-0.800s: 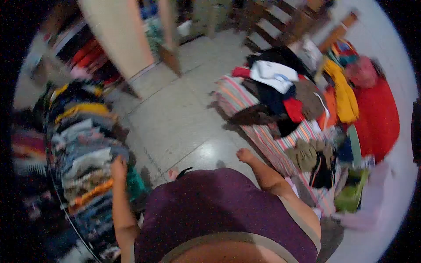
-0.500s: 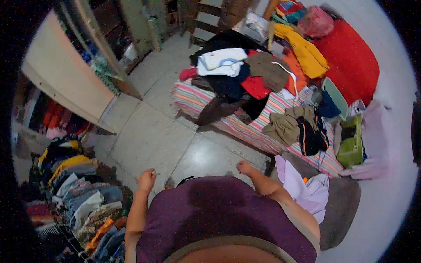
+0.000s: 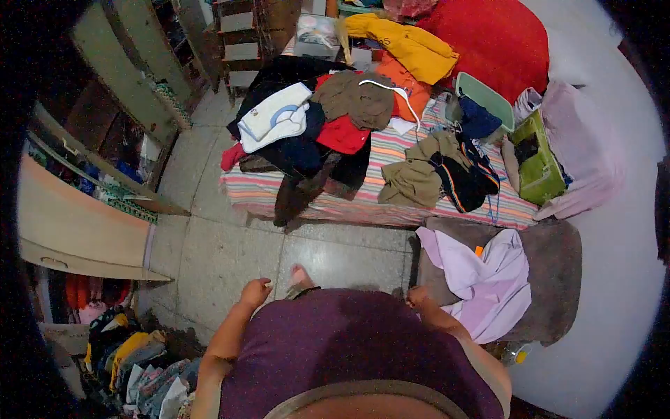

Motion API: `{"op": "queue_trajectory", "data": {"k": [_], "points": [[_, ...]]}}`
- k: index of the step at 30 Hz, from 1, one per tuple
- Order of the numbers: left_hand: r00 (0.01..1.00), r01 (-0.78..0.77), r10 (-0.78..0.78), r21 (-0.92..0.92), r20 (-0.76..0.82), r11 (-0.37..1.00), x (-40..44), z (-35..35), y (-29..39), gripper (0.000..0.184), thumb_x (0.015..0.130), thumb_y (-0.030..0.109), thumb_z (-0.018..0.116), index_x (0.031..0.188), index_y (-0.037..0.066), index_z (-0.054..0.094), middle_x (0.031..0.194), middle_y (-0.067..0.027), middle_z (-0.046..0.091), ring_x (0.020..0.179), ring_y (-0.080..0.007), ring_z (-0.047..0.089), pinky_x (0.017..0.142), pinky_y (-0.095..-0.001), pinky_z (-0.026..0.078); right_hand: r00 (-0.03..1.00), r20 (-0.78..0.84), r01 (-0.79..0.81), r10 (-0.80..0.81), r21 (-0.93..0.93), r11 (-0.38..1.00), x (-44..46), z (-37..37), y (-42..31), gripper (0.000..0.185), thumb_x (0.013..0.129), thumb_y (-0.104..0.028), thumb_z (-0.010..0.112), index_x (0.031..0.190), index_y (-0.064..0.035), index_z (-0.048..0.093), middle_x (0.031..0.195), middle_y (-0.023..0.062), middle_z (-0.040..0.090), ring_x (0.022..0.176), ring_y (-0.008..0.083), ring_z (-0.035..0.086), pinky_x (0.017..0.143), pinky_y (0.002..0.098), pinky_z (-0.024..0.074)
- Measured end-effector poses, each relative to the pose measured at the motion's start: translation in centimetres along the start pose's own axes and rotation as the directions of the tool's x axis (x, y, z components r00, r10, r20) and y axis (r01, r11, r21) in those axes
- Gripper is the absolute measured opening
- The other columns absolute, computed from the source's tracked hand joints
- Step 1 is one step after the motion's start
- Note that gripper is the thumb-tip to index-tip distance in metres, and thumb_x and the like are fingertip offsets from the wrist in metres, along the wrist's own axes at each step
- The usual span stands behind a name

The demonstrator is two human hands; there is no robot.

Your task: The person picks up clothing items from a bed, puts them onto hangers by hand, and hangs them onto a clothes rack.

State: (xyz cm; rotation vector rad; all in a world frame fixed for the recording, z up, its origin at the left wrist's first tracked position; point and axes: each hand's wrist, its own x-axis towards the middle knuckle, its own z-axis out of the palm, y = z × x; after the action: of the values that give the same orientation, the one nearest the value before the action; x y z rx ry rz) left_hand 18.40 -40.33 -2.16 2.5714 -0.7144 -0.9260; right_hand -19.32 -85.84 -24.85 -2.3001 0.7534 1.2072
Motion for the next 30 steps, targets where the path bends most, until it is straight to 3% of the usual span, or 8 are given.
{"op": "queue_trajectory", "data": {"k": [3, 15, 20, 22, 24, 25, 27, 30], "points": [[0.999, -0.050, 0.049, 0.047, 0.022, 0.998, 3.7, 0.2, -1.3, 0.033, 0.077, 0.025, 0.060, 0.106, 0.009, 0.061, 0.089, -0.0152, 0.064, 0.084, -0.0317, 0.060, 0.075, -0.0402, 0.047, 0.982, -0.190, 0.060, -0.005, 0.285, 0.957, 0.6, 0.3, -3.1, 0.021, 0.078, -0.021, 0.054, 0.070, -0.0066, 0.066, 0.069, 0.0099, 0.064, 0.061, 0.0193, 0.062, 0.055, 0.0350, 0.0496], [0.999, 0.010, -0.010, -0.013, 0.032, 1.000, 14.5, -8.0, -4.8, 0.034, 0.078, 0.024, 0.060, 0.108, 0.008, 0.059, 0.089, -0.0153, 0.064, 0.084, -0.0310, 0.061, 0.076, -0.0389, 0.048, 0.949, -0.312, 0.141, 0.031, 0.514, 0.846, 8.2, -19.0, -12.3, 0.025, 0.082, -0.021, 0.048, 0.073, -0.0013, 0.061, 0.062, 0.0120, 0.059, 0.052, 0.0220, 0.058, 0.046, 0.0353, 0.0461], [0.997, 0.078, -0.078, -0.040, -0.002, 0.996, 17.3, -10.4, -5.0, 0.034, 0.079, 0.023, 0.060, 0.108, 0.006, 0.058, 0.086, -0.0157, 0.064, 0.081, -0.0302, 0.061, 0.074, -0.0390, 0.048, 0.957, -0.284, 0.276, -0.054, 0.843, 0.462, 14.0, -24.0, -16.2, 0.027, 0.083, -0.021, 0.048, 0.073, 0.0017, 0.059, 0.060, 0.0129, 0.058, 0.052, 0.0226, 0.058, 0.043, 0.0344, 0.0443], [0.997, 0.009, -0.012, -0.050, -0.072, 0.999, 18.2, -10.9, -4.3, 0.034, 0.079, 0.023, 0.059, 0.108, 0.006, 0.058, 0.084, -0.0161, 0.064, 0.080, -0.0303, 0.061, 0.072, -0.0391, 0.048, 0.844, -0.472, 0.512, -0.254, 0.571, 0.642, 13.3, -26.5, -19.4, 0.023, 0.079, -0.020, 0.052, 0.073, 0.0012, 0.059, 0.063, 0.0127, 0.059, 0.051, 0.0241, 0.057, 0.043, 0.0363, 0.0435], [0.997, 0.024, -0.031, -0.086, -0.071, 0.996, 18.8, -11.0, -3.8, 0.034, 0.078, 0.022, 0.060, 0.108, 0.006, 0.058, 0.083, -0.0165, 0.063, 0.078, -0.0313, 0.061, 0.070, -0.0384, 0.048, 0.588, -0.597, 0.748, -0.546, 0.144, 0.648, 14.9, -29.0, -20.9, 0.020, 0.074, -0.019, 0.055, 0.074, 0.0001, 0.060, 0.067, 0.0130, 0.060, 0.051, 0.0263, 0.056, 0.044, 0.0379, 0.0436], [0.997, 0.052, -0.059, -0.112, -0.056, 0.992, 19.4, -10.5, -4.1, 0.034, 0.078, 0.021, 0.061, 0.108, 0.006, 0.058, 0.083, -0.0166, 0.063, 0.077, -0.0316, 0.061, 0.069, -0.0383, 0.048, 0.543, -0.548, 0.720, -0.637, -0.087, 0.688, 15.4, -30.7, -21.1, 0.020, 0.071, -0.020, 0.056, 0.074, -0.0007, 0.061, 0.068, 0.0129, 0.061, 0.052, 0.0271, 0.057, 0.046, 0.0383, 0.0442], [0.991, 0.120, -0.128, -0.205, -0.026, 0.971, 20.3, -9.4, -4.3, 0.035, 0.078, 0.021, 0.061, 0.109, 0.005, 0.058, 0.082, -0.0168, 0.063, 0.077, -0.0310, 0.061, 0.069, -0.0378, 0.048, 0.644, -0.344, 0.530, -0.684, -0.445, 0.722, 14.4, -35.5, -22.9, 0.021, 0.066, -0.022, 0.058, 0.074, -0.0024, 0.062, 0.071, 0.0127, 0.061, 0.056, 0.0288, 0.058, 0.050, 0.0390, 0.0456], [0.967, 0.230, -0.253, -0.373, -0.013, 0.899, 21.1, -7.6, -5.0, 0.036, 0.078, 0.021, 0.061, 0.110, 0.005, 0.057, 0.084, -0.0173, 0.064, 0.079, -0.0292, 0.062, 0.070, -0.0370, 0.048, 0.727, -0.236, 0.429, -0.645, -0.578, 0.694, 15.7, -41.7, -23.3, 0.023, 0.061, -0.024, 0.060, 0.073, -0.0047, 0.063, 0.073, 0.0121, 0.062, 0.061, 0.0300, 0.059, 0.054, 0.0398, 0.0471]]}}
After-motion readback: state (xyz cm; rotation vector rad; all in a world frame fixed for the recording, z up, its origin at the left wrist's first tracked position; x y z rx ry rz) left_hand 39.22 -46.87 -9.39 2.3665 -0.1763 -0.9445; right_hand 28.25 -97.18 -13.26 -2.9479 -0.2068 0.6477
